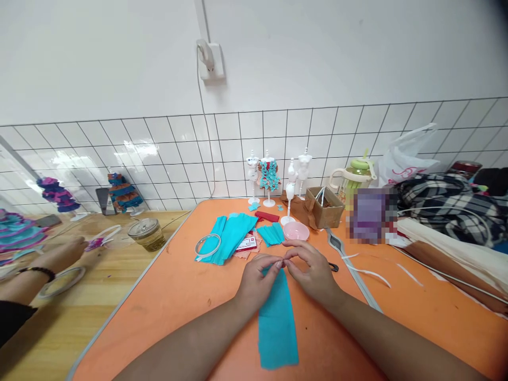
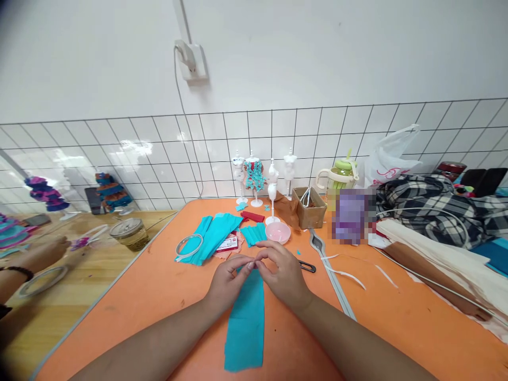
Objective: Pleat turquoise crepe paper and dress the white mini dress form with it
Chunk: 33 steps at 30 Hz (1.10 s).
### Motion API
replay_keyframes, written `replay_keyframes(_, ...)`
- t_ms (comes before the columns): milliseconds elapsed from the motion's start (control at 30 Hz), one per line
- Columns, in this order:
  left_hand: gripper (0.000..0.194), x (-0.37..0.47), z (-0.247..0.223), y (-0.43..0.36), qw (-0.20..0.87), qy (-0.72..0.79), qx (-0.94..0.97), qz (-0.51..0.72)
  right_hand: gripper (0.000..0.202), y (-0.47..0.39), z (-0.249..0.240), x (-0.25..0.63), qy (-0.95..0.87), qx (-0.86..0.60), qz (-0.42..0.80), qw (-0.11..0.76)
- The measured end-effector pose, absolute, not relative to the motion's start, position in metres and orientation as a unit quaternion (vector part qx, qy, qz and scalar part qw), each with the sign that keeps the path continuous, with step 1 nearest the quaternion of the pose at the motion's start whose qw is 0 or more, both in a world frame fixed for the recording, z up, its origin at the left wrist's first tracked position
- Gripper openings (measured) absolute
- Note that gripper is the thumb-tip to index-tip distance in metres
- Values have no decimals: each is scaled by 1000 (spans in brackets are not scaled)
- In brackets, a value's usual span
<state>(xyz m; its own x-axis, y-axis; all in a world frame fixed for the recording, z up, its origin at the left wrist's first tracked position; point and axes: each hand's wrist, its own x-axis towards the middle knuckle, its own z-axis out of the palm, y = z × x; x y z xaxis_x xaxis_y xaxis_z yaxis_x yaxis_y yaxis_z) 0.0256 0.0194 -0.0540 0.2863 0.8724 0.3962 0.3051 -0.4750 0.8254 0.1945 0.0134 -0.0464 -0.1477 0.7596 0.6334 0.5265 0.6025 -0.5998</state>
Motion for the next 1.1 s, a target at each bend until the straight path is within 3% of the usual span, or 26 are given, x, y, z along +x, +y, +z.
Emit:
replay_keyframes(267,23,28,-57,23,339,418,713,450,7,12,-48,192,-755,-436,108,477)
replay_keyframes(467,24,27,-55,23,364,406,703,456,26,14,-49,193,-743,-440,122,489)
replay_keyframes(600,22,26,-58,22,310,403,742,437,9,16,-50,194,-741,-450,134,480)
replay_keyframes(733,21,27,-60,24,267,408,769,413,6,15,-48,196,-758,-464,111,445)
replay_keyframes(933,21,31,-58,19,323,436,723,428,12,10,-46,193,-779,-450,13,436)
replay_keyframes(1100,22,32,-53,15,353,440,696,443,13,9,-48,191,-768,-436,50,467)
